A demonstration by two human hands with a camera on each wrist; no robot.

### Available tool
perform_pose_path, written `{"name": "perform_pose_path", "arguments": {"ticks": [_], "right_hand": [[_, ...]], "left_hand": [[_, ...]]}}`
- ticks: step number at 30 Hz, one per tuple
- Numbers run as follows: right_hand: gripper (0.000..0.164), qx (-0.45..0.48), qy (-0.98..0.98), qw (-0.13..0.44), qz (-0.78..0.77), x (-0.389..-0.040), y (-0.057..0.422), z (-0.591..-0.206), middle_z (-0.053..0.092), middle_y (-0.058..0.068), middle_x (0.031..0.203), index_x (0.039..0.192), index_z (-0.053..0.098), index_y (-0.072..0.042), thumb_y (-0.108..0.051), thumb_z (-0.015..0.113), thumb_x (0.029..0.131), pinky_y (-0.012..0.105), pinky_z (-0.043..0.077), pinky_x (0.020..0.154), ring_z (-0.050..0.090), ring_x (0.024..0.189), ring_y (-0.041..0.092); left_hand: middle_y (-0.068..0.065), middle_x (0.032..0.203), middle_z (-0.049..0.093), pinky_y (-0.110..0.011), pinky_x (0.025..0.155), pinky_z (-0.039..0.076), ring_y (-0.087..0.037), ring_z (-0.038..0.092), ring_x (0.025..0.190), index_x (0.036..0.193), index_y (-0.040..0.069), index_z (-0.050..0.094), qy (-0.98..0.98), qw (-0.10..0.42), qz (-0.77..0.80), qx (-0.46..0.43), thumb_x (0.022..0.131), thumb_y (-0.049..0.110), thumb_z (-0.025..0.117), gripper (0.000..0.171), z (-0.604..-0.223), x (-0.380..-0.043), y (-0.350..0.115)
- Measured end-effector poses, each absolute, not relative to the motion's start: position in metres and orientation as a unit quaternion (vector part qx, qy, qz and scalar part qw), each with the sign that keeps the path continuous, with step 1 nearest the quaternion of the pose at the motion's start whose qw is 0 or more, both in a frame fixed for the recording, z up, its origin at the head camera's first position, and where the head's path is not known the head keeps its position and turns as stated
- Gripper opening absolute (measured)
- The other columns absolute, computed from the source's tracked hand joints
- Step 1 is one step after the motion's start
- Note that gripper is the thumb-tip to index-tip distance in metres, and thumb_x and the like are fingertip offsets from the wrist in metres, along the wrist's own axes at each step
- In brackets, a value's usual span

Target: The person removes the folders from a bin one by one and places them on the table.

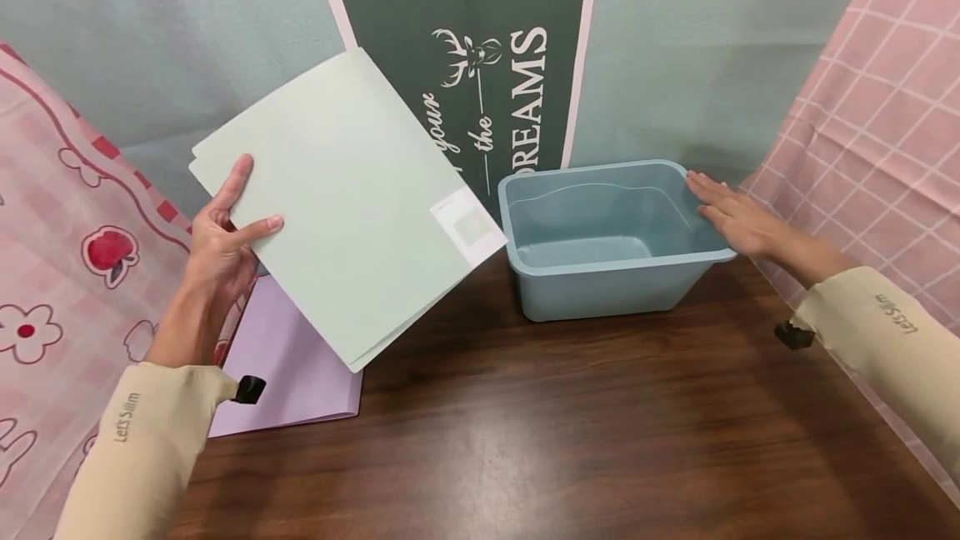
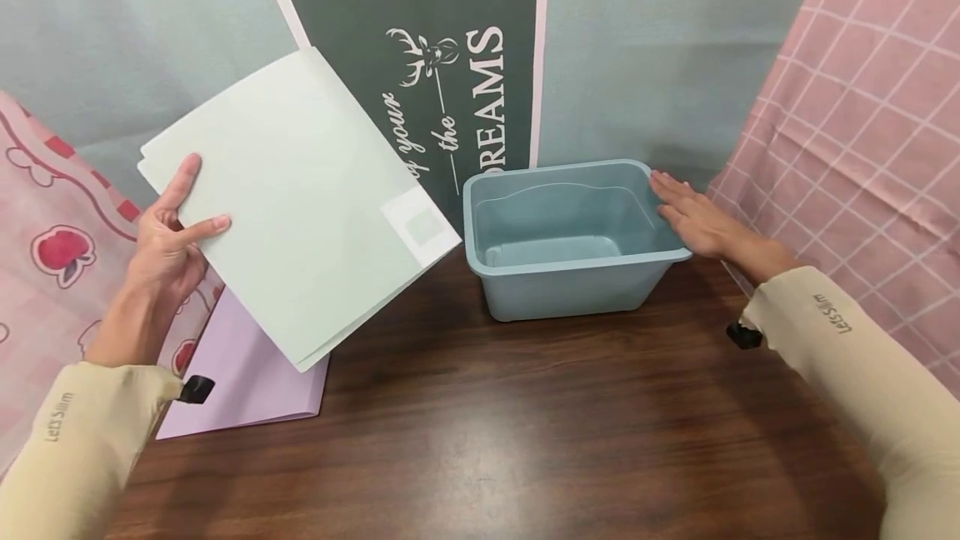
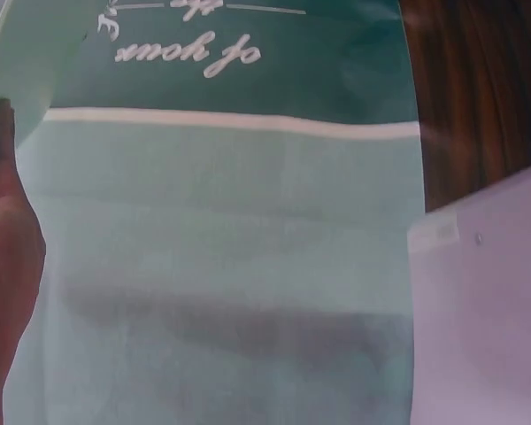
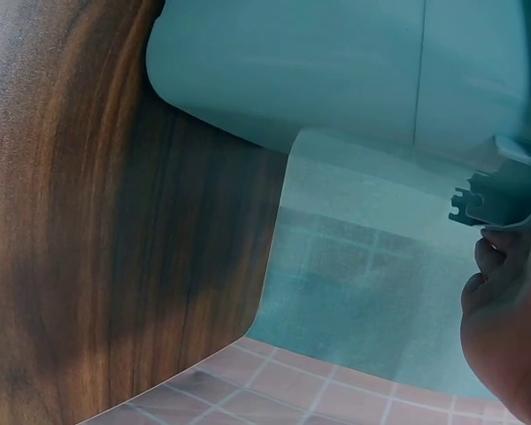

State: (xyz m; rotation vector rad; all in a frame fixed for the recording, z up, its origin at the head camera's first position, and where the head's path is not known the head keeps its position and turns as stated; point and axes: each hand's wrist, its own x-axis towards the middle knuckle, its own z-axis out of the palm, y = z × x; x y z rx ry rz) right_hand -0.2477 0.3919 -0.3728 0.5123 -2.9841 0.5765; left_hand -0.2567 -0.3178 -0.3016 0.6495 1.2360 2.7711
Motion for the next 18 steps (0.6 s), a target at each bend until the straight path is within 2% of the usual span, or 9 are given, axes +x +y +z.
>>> {"name": "perform_pose_path", "arguments": {"ticks": [8,14,18], "right_hand": [[0.057,0.166,-0.968,0.026,0.185,-0.25,0.393,-0.372,0.007,0.027,0.173,0.163,0.017,0.011,-0.017,0.029,0.115,0.045,-0.003,0.132,0.005,0.161,0.047],[0.057,0.161,-0.969,0.023,0.185,-0.251,0.393,-0.37,0.009,0.027,0.174,0.164,0.017,0.01,-0.018,0.029,0.115,0.048,-0.001,0.132,0.005,0.161,0.045],[0.057,0.165,-0.969,0.024,0.183,-0.253,0.393,-0.371,0.009,0.028,0.173,0.164,0.017,0.01,-0.018,0.029,0.115,0.047,-0.002,0.132,0.005,0.161,0.045]], "left_hand": [[-0.01,0.148,0.062,-0.047,0.084,0.062,-0.027,0.071,0.122,0.163,0.011,0.042,0.433,0.083,0.871,0.217,0.089,-0.039,0.041,0.089,-0.31,-0.262,-0.333],[-0.01,0.14,0.068,-0.046,0.081,0.063,-0.024,0.072,0.118,0.162,0.016,0.046,0.467,0.111,0.857,0.191,0.091,-0.036,0.045,0.088,-0.315,-0.267,-0.336],[-0.007,0.144,0.066,-0.044,0.083,0.064,-0.022,0.07,0.121,0.163,0.016,0.044,0.487,0.133,0.841,0.194,0.091,-0.035,0.045,0.088,-0.322,-0.271,-0.335]]}}
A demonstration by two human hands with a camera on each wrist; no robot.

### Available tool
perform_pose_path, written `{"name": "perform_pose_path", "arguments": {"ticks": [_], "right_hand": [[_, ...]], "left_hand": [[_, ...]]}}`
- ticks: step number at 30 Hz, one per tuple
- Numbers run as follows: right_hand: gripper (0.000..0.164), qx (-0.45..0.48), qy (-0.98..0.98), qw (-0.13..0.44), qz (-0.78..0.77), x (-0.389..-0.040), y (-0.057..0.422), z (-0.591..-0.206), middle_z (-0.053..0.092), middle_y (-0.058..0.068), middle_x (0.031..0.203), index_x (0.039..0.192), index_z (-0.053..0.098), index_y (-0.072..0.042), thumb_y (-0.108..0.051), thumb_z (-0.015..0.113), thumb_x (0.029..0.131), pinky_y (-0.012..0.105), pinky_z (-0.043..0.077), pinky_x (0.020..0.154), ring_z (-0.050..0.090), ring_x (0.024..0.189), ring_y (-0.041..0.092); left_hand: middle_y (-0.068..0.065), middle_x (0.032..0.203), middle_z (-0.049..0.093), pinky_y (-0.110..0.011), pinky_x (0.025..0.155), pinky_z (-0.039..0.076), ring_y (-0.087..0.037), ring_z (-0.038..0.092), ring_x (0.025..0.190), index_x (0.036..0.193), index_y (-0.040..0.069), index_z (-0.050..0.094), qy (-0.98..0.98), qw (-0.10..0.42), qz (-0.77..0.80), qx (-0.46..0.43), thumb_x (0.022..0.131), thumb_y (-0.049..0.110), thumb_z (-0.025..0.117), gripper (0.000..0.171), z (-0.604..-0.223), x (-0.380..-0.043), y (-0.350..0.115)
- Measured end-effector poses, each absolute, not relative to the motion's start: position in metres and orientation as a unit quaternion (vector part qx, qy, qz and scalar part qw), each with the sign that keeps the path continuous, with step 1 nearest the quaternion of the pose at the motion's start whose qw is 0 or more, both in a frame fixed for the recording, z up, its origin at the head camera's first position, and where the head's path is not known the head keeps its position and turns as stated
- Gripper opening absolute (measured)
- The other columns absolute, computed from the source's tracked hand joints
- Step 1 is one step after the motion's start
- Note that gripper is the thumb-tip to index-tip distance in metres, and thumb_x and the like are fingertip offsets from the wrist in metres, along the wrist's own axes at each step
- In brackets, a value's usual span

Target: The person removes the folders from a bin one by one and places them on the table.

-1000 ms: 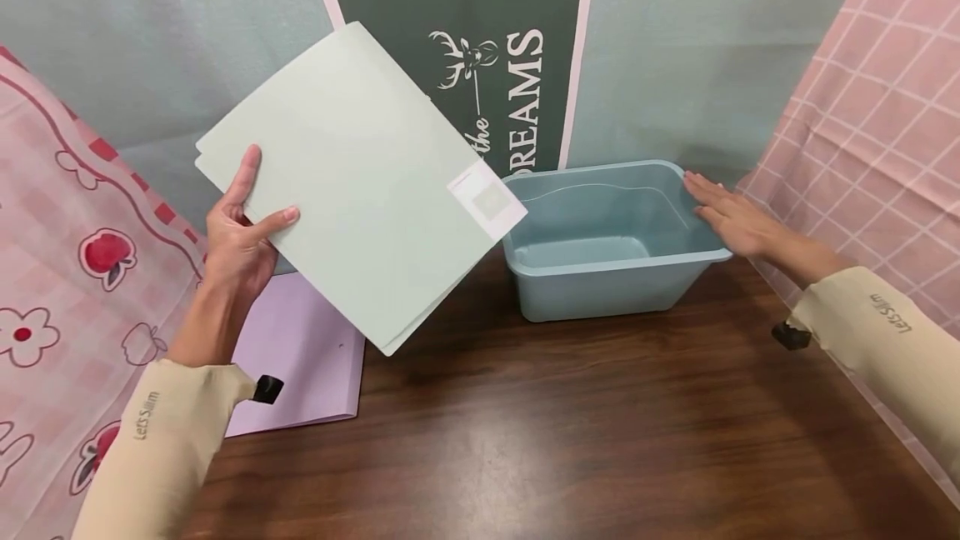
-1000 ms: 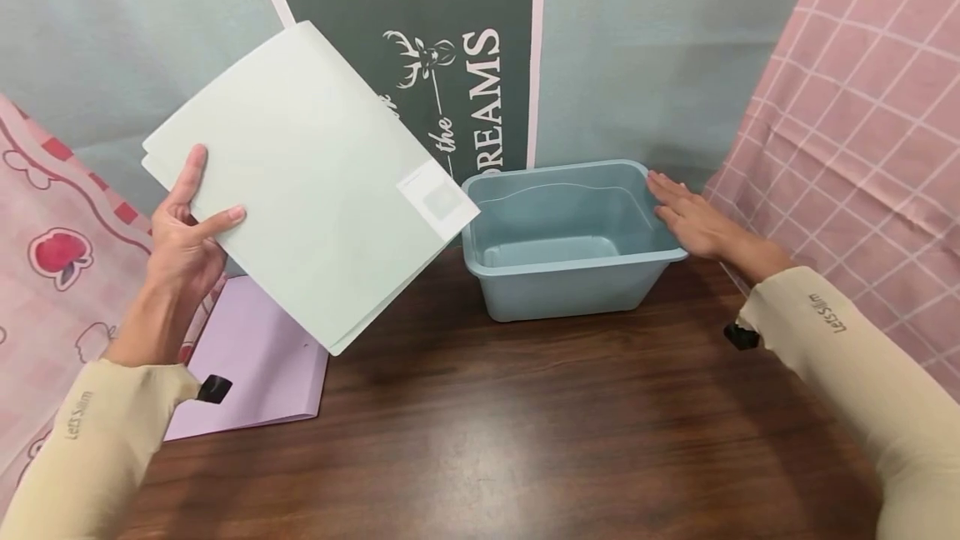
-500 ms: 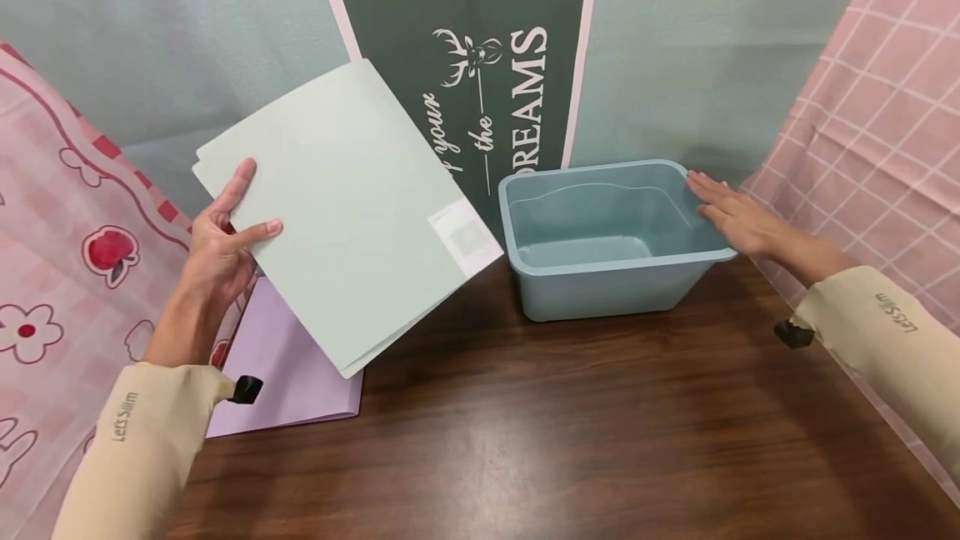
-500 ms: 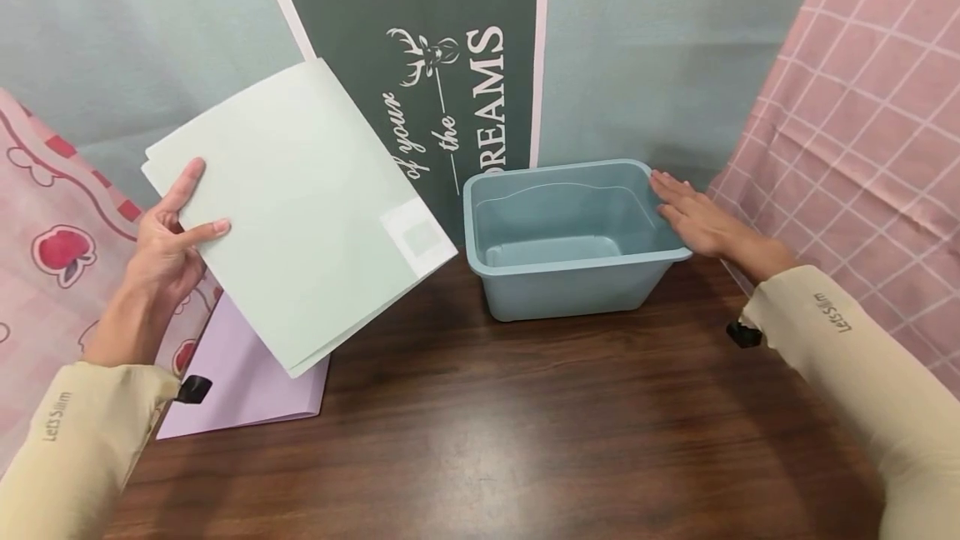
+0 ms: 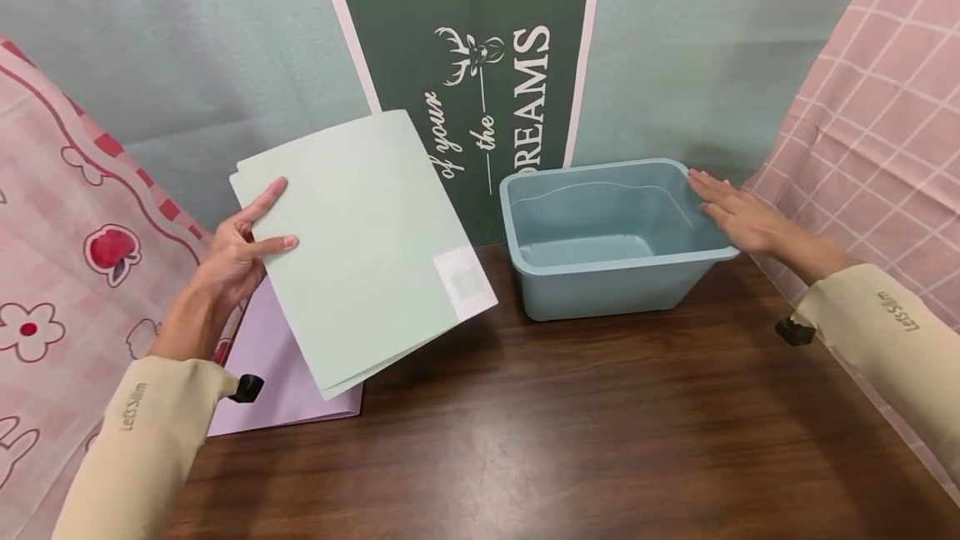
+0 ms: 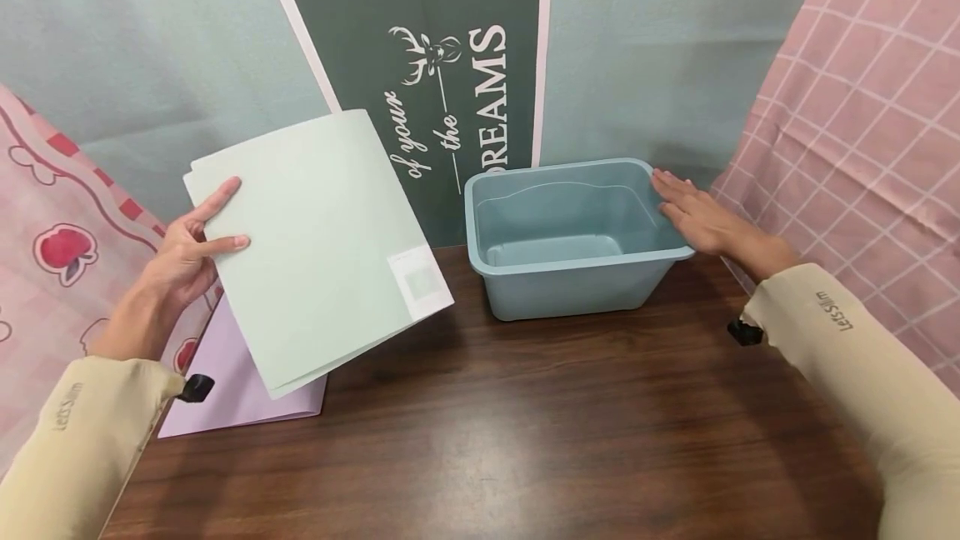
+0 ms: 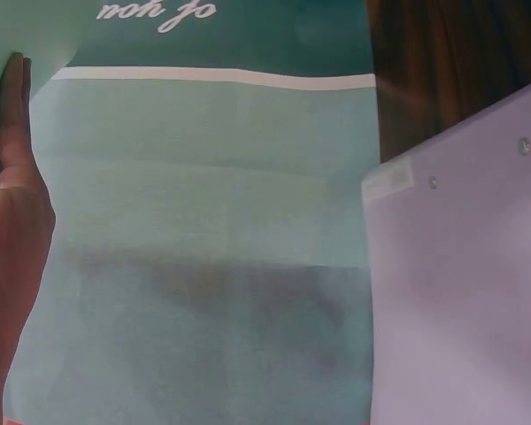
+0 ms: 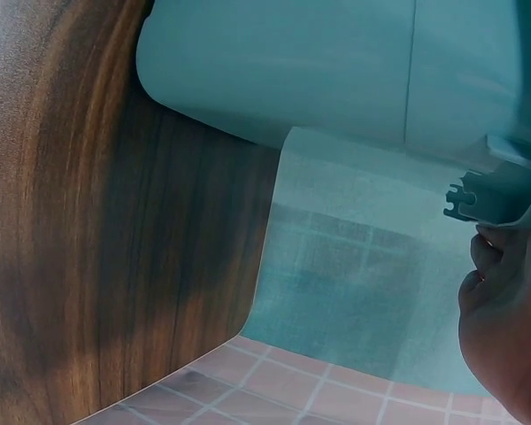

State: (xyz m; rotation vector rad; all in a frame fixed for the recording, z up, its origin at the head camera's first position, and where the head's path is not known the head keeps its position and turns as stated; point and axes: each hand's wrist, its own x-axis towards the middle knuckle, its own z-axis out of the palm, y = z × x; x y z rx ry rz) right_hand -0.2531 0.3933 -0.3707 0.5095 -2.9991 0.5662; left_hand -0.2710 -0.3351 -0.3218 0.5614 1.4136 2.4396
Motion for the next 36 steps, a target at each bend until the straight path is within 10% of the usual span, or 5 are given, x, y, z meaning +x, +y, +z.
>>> {"name": "perform_pose_path", "arguments": {"ticks": [19,24,29,33,36], "right_hand": [[0.057,0.16,-0.972,0.018,0.174,-0.253,0.396,-0.37,0.008,0.027,0.174,0.165,0.016,0.008,-0.019,0.028,0.115,0.05,0.0,0.132,0.006,0.161,0.046],[0.057,0.158,-0.973,0.012,0.169,-0.253,0.397,-0.371,0.005,0.025,0.175,0.165,0.014,0.007,-0.019,0.026,0.116,0.048,-0.001,0.132,0.005,0.161,0.046],[0.057,0.159,-0.972,0.015,0.17,-0.254,0.397,-0.371,0.006,0.025,0.175,0.165,0.014,0.008,-0.018,0.026,0.115,0.047,-0.001,0.132,0.006,0.161,0.045],[0.057,0.161,-0.972,0.017,0.173,-0.253,0.396,-0.372,0.007,0.025,0.175,0.165,0.015,0.007,-0.018,0.027,0.115,0.05,0.002,0.132,0.006,0.161,0.045],[0.058,0.161,-0.971,0.017,0.175,-0.253,0.395,-0.371,0.007,0.025,0.175,0.165,0.015,0.007,-0.019,0.028,0.115,0.053,0.003,0.132,0.006,0.161,0.046]], "left_hand": [[-0.002,0.147,0.063,-0.036,0.088,0.062,-0.015,0.071,0.119,0.169,0.017,0.029,0.602,0.219,0.744,0.189,0.096,-0.024,0.055,0.088,-0.361,-0.303,-0.307],[-0.006,0.169,0.037,-0.016,0.06,0.054,-0.005,0.072,0.083,0.167,0.02,0.035,0.648,0.215,0.712,0.164,0.095,-0.018,0.064,0.086,-0.372,-0.309,-0.301],[-0.007,0.174,0.029,-0.019,0.042,0.031,-0.003,0.043,0.044,0.167,0.023,0.036,0.668,0.229,0.69,0.159,0.097,-0.014,0.065,0.084,-0.383,-0.314,-0.297],[-0.009,0.169,0.038,-0.019,0.04,0.028,-0.004,0.032,0.039,0.167,0.023,0.037,0.681,0.235,0.677,0.154,0.097,-0.012,0.067,0.084,-0.391,-0.32,-0.294],[-0.009,0.171,0.033,-0.016,0.044,0.037,-0.001,0.049,0.048,0.166,0.021,0.037,0.679,0.242,0.678,0.142,0.096,-0.013,0.067,0.085,-0.398,-0.325,-0.29]]}}
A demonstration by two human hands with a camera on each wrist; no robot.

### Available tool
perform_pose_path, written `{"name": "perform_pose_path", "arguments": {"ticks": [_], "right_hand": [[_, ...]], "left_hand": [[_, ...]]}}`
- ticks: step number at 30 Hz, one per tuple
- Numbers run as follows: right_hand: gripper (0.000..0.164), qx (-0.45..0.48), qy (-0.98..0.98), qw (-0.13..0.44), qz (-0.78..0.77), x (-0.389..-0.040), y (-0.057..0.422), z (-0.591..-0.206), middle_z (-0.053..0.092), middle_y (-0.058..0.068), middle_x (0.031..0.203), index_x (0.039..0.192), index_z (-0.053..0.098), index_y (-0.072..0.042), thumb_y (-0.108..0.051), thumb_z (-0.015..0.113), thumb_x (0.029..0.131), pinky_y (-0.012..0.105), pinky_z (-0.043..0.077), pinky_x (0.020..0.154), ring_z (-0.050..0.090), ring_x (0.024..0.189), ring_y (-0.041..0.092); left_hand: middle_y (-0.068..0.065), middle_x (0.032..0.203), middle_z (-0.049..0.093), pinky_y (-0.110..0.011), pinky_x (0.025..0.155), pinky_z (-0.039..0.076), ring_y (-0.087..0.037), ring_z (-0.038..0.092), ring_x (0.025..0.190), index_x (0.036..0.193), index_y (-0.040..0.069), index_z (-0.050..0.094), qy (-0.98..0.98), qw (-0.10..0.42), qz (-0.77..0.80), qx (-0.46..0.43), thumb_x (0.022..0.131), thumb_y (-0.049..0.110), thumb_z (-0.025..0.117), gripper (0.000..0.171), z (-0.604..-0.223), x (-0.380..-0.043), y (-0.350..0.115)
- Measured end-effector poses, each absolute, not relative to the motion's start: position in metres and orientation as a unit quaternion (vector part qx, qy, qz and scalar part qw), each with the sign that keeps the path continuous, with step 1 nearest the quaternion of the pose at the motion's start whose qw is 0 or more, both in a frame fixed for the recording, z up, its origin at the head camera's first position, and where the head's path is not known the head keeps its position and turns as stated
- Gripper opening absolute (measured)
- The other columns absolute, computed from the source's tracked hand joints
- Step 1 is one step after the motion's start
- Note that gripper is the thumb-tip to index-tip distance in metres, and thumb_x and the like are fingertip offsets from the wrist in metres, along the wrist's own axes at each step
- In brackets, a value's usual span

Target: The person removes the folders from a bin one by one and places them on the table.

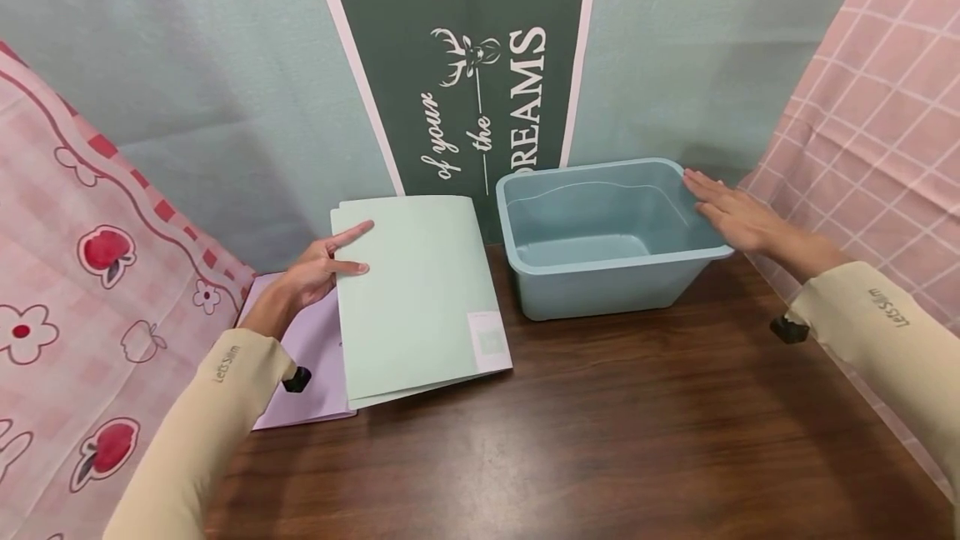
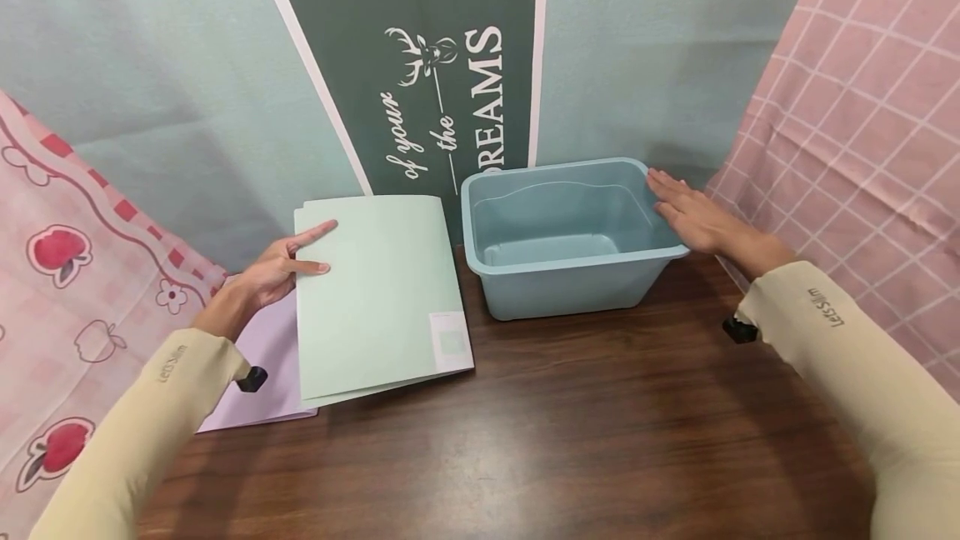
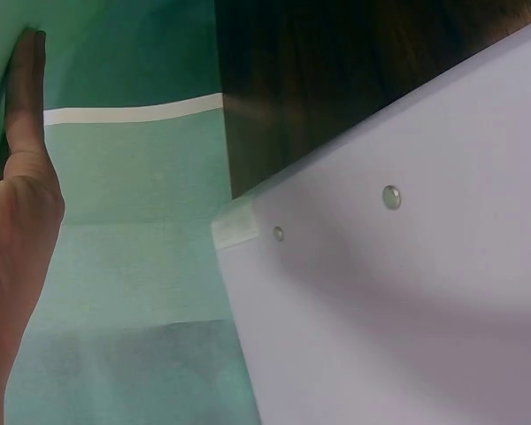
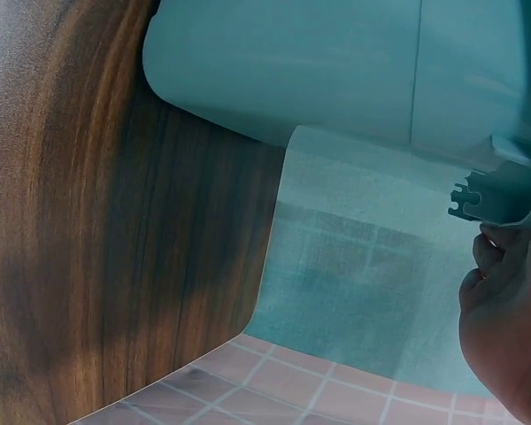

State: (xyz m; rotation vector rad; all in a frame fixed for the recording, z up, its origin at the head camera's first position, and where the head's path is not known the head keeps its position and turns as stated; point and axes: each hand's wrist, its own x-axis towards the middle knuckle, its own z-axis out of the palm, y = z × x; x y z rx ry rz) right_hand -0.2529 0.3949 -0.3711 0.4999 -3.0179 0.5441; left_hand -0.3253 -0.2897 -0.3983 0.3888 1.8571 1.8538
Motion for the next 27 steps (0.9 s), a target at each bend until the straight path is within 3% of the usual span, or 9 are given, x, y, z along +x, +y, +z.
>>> {"name": "perform_pose_path", "arguments": {"ticks": [3,6,10,12,14,18,21,24,27], "right_hand": [[0.058,0.159,-0.971,0.017,0.178,-0.253,0.395,-0.371,0.007,0.025,0.175,0.165,0.015,0.007,-0.02,0.028,0.115,0.054,0.003,0.132,0.007,0.16,0.047],[0.058,0.151,-0.973,0.01,0.176,-0.252,0.396,-0.372,0.004,0.023,0.175,0.166,0.013,0.005,-0.021,0.026,0.116,0.058,0.001,0.131,0.006,0.16,0.049],[0.058,0.144,-0.974,0.005,0.174,-0.253,0.396,-0.371,0.003,0.022,0.175,0.167,0.012,0.004,-0.022,0.025,0.116,0.063,0.001,0.129,0.006,0.16,0.05],[0.058,0.145,-0.974,0.007,0.175,-0.252,0.395,-0.371,0.004,0.023,0.175,0.166,0.013,0.004,-0.022,0.025,0.116,0.063,0.002,0.129,0.007,0.16,0.05],[0.058,0.148,-0.973,0.01,0.176,-0.252,0.395,-0.371,0.004,0.023,0.175,0.166,0.013,0.004,-0.022,0.025,0.116,0.06,0.002,0.13,0.007,0.16,0.049],[0.058,0.152,-0.972,0.019,0.178,-0.252,0.394,-0.371,0.007,0.024,0.175,0.166,0.016,0.005,-0.021,0.028,0.115,0.052,0.002,0.132,0.008,0.16,0.048],[0.058,0.151,-0.972,0.023,0.179,-0.252,0.394,-0.371,0.008,0.024,0.175,0.165,0.017,0.006,-0.021,0.029,0.115,0.052,0.003,0.132,0.009,0.16,0.049],[0.058,0.146,-0.973,0.019,0.178,-0.252,0.394,-0.371,0.006,0.022,0.175,0.166,0.015,0.004,-0.022,0.027,0.116,0.06,0.004,0.13,0.009,0.159,0.049],[0.058,0.142,-0.974,0.015,0.176,-0.252,0.394,-0.372,0.004,0.021,0.176,0.167,0.014,0.003,-0.022,0.026,0.116,0.065,0.004,0.128,0.009,0.159,0.05]], "left_hand": [[-0.007,0.176,0.022,-0.015,0.057,0.05,0.0,0.07,0.081,0.167,0.017,0.035,0.671,0.254,0.684,0.132,0.095,-0.017,0.066,0.086,-0.404,-0.33,-0.284],[-0.005,0.178,0.016,-0.016,0.071,0.057,-0.001,0.067,0.114,0.167,0.014,0.033,0.671,0.262,0.682,0.127,0.094,-0.019,0.064,0.086,-0.408,-0.333,-0.279],[-0.003,0.178,0.015,-0.014,0.062,0.052,0.002,0.069,0.092,0.167,0.014,0.033,0.685,0.266,0.667,0.119,0.094,-0.018,0.065,0.086,-0.414,-0.336,-0.275],[-0.003,0.178,0.012,-0.014,0.063,0.051,0.006,0.066,0.089,0.167,0.014,0.033,0.691,0.269,0.66,0.118,0.094,-0.018,0.065,0.086,-0.416,-0.338,-0.274],[-0.002,0.179,0.01,-0.013,0.058,0.047,0.005,0.059,0.072,0.167,0.014,0.033,0.698,0.271,0.653,0.115,0.094,-0.018,0.065,0.086,-0.419,-0.34,-0.274],[-0.003,0.178,0.012,-0.014,0.056,0.043,0.005,0.057,0.07,0.167,0.015,0.034,0.708,0.274,0.641,0.11,0.093,-0.018,0.065,0.087,-0.425,-0.344,-0.271],[-0.008,0.177,0.018,-0.013,0.06,0.048,0.006,0.059,0.074,0.167,0.015,0.034,0.712,0.279,0.634,0.112,0.093,-0.017,0.066,0.087,-0.428,-0.346,-0.268],[-0.012,0.174,0.024,-0.014,0.055,0.045,0.006,0.049,0.062,0.166,0.016,0.036,0.723,0.283,0.62,0.11,0.093,-0.015,0.069,0.086,-0.433,-0.349,-0.267],[-0.01,0.171,0.033,-0.017,0.042,0.027,-0.003,0.025,0.044,0.165,0.02,0.041,0.746,0.28,0.596,0.099,0.093,-0.011,0.072,0.084,-0.437,-0.352,-0.268]]}}
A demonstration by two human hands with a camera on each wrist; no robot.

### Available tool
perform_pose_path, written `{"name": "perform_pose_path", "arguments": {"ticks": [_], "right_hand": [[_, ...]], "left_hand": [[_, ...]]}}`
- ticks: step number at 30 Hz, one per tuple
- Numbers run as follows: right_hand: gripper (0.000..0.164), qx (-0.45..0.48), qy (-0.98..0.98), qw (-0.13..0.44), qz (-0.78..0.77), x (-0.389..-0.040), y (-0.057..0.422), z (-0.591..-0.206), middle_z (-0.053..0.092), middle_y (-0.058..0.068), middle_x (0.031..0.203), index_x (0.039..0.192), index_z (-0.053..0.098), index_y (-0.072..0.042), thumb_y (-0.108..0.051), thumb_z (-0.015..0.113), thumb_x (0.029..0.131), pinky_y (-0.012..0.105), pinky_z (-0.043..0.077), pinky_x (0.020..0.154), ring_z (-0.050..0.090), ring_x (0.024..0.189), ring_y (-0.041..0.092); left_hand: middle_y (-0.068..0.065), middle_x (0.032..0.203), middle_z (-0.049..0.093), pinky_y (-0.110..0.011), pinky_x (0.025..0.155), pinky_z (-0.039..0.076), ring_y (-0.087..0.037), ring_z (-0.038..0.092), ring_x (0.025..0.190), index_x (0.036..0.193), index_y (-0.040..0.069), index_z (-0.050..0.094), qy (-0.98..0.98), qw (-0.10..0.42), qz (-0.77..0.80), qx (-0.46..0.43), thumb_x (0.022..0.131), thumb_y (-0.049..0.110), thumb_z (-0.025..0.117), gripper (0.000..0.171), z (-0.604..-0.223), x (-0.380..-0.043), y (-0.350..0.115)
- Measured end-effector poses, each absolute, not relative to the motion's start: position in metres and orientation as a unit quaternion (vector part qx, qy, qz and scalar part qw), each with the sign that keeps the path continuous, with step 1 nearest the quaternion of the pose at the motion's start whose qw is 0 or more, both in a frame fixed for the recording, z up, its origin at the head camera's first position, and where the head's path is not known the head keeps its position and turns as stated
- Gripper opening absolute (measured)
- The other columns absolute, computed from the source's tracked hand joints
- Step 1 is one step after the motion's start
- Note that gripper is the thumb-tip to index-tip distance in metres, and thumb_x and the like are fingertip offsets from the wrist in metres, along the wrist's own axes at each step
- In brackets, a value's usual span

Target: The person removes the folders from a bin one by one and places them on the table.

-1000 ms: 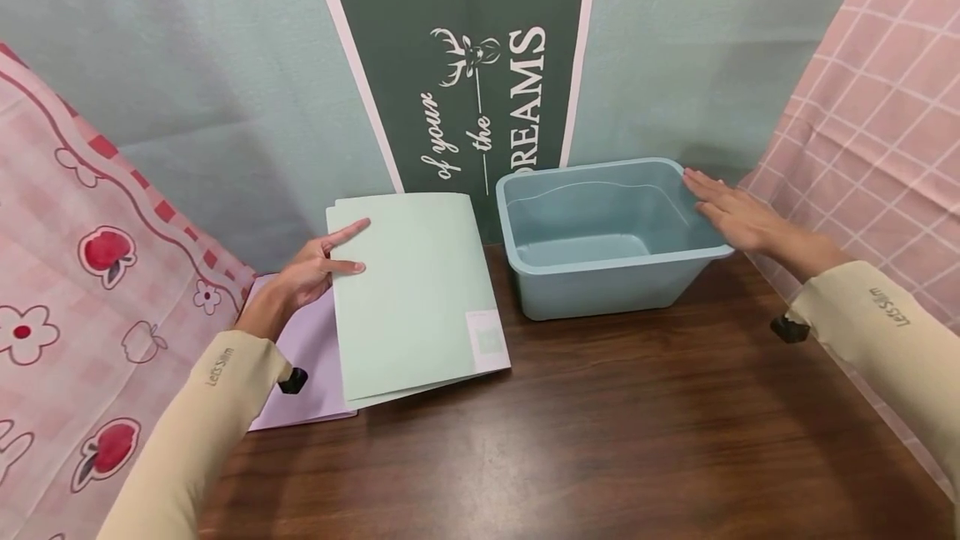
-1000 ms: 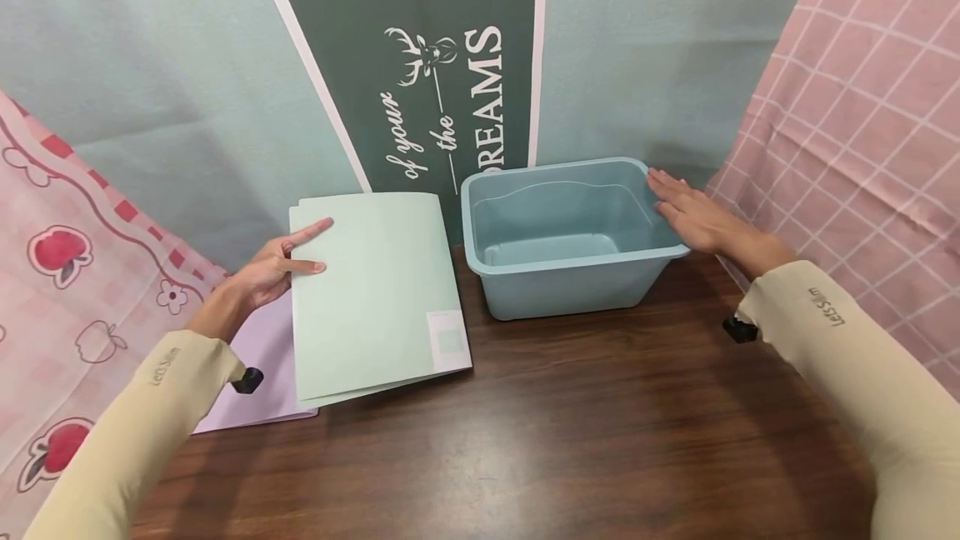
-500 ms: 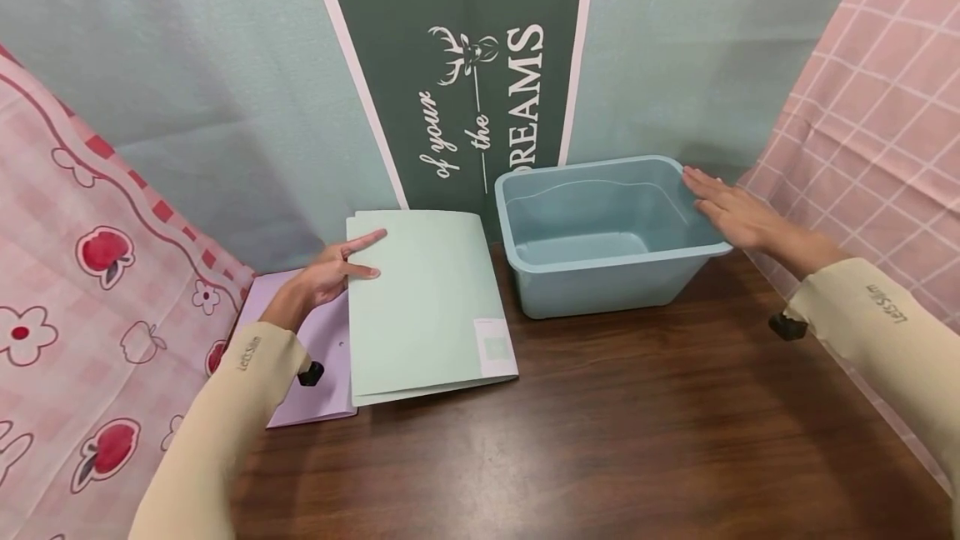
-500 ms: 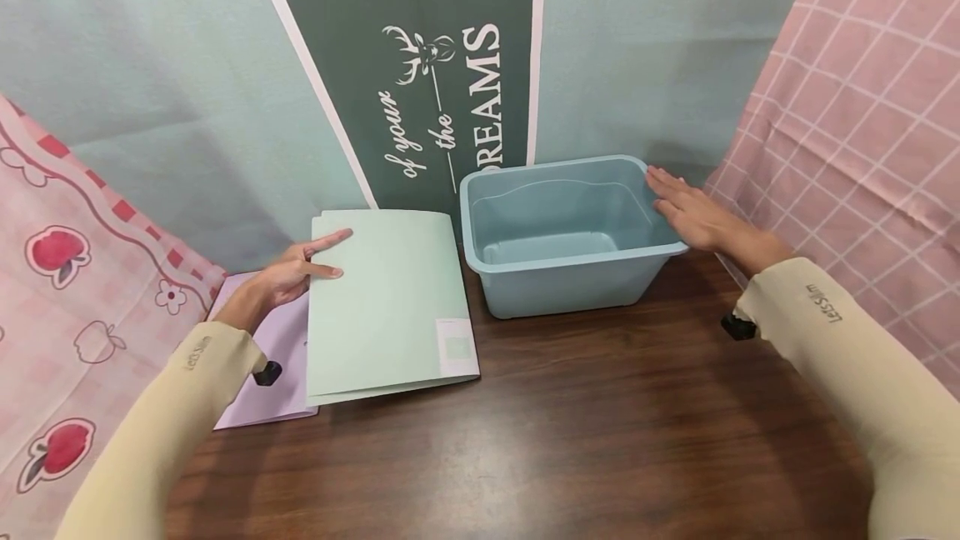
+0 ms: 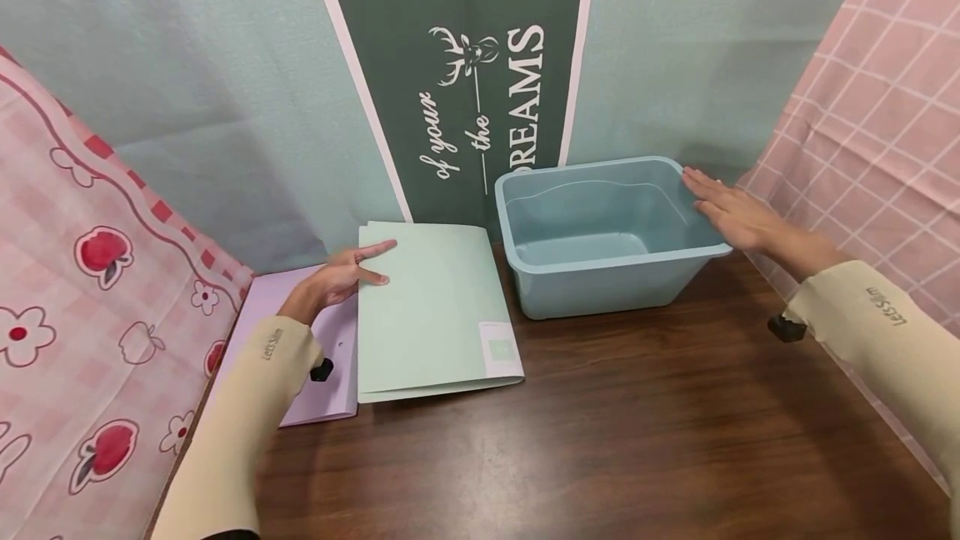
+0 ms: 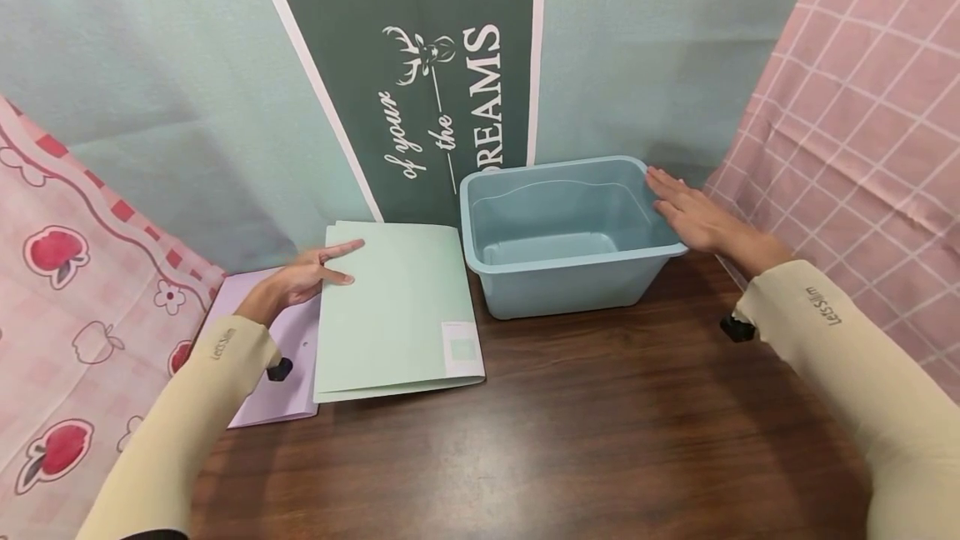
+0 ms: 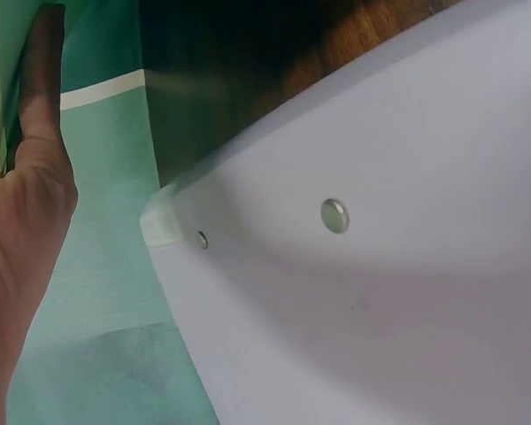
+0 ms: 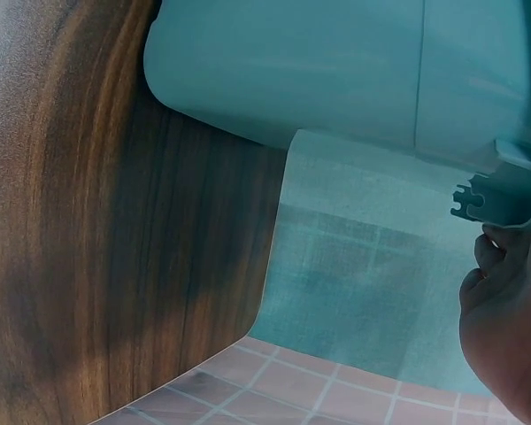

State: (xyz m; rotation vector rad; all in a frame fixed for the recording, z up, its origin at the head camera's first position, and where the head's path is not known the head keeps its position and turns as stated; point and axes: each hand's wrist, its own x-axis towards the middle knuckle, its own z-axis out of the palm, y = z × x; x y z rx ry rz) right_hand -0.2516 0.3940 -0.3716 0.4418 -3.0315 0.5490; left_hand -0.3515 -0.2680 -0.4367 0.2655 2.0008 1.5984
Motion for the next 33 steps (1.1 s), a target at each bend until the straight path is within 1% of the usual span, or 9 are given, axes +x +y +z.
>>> {"name": "perform_pose_path", "arguments": {"ticks": [10,17,18,21,23,24,26,29,33], "right_hand": [[0.058,0.139,-0.975,0.015,0.175,-0.252,0.39,-0.372,0.005,0.022,0.175,0.166,0.013,0.004,-0.022,0.025,0.115,0.067,0.004,0.127,0.009,0.158,0.052],[0.058,0.14,-0.974,0.023,0.175,-0.253,0.391,-0.374,0.005,0.022,0.175,0.166,0.014,0.005,-0.02,0.025,0.115,0.062,0.003,0.129,0.01,0.158,0.051],[0.058,0.14,-0.974,0.024,0.175,-0.254,0.391,-0.373,0.005,0.022,0.175,0.166,0.014,0.005,-0.02,0.026,0.115,0.062,0.003,0.129,0.01,0.158,0.051],[0.058,0.141,-0.974,0.027,0.177,-0.254,0.39,-0.373,0.006,0.022,0.175,0.166,0.015,0.005,-0.02,0.026,0.115,0.062,0.004,0.13,0.01,0.158,0.051],[0.058,0.139,-0.974,0.025,0.177,-0.254,0.39,-0.373,0.005,0.022,0.175,0.166,0.014,0.005,-0.02,0.026,0.115,0.062,0.004,0.129,0.009,0.159,0.051],[0.058,0.137,-0.974,0.023,0.177,-0.254,0.39,-0.373,0.005,0.022,0.175,0.166,0.014,0.005,-0.02,0.026,0.115,0.062,0.003,0.13,0.009,0.159,0.051],[0.058,0.135,-0.975,0.022,0.178,-0.254,0.39,-0.373,0.004,0.022,0.175,0.166,0.013,0.004,-0.02,0.026,0.115,0.061,0.002,0.13,0.008,0.159,0.05],[0.058,0.136,-0.974,0.024,0.179,-0.254,0.389,-0.373,0.005,0.022,0.175,0.166,0.013,0.005,-0.019,0.026,0.115,0.059,0.002,0.13,0.009,0.159,0.05],[0.058,0.14,-0.973,0.027,0.183,-0.254,0.389,-0.373,0.006,0.023,0.175,0.166,0.014,0.005,-0.019,0.027,0.115,0.058,0.002,0.131,0.009,0.159,0.05]], "left_hand": [[-0.012,0.167,0.042,-0.02,0.04,0.026,-0.005,0.024,0.041,0.164,0.022,0.043,0.784,0.28,0.544,0.106,0.092,-0.003,0.077,0.084,-0.448,-0.36,-0.267],[-0.018,0.158,0.052,-0.02,0.045,0.028,-0.004,0.024,0.045,0.164,0.024,0.044,0.803,0.268,0.522,0.103,0.09,0.0,0.08,0.085,-0.459,-0.363,-0.266],[-0.018,0.158,0.051,-0.019,0.047,0.033,-0.001,0.031,0.048,0.164,0.024,0.042,0.804,0.267,0.521,0.103,0.091,-0.001,0.08,0.086,-0.461,-0.364,-0.266],[-0.019,0.161,0.047,-0.017,0.065,0.048,0.002,0.053,0.072,0.166,0.022,0.038,0.803,0.268,0.523,0.103,0.091,-0.002,0.079,0.088,-0.464,-0.364,-0.265],[-0.019,0.163,0.044,-0.02,0.083,0.053,-0.004,0.06,0.096,0.166,0.021,0.037,0.805,0.266,0.52,0.103,0.091,-0.002,0.078,0.089,-0.466,-0.364,-0.265],[-0.019,0.165,0.042,-0.024,0.093,0.053,-0.008,0.06,0.112,0.167,0.021,0.036,0.806,0.267,0.519,0.104,0.091,-0.002,0.078,0.089,-0.466,-0.363,-0.264],[-0.02,0.167,0.038,-0.033,0.105,0.05,-0.02,0.056,0.126,0.167,0.02,0.034,0.811,0.261,0.513,0.106,0.091,-0.002,0.078,0.09,-0.467,-0.363,-0.264],[-0.023,0.171,0.028,-0.047,0.121,0.039,-0.033,0.041,0.148,0.168,0.017,0.031,0.819,0.25,0.505,0.109,0.091,-0.003,0.078,0.092,-0.468,-0.361,-0.263],[-0.024,0.174,0.016,-0.056,0.128,0.023,-0.041,0.021,0.159,0.167,0.012,0.031,0.842,0.223,0.478,0.117,0.09,-0.002,0.079,0.093,-0.469,-0.36,-0.261]]}}
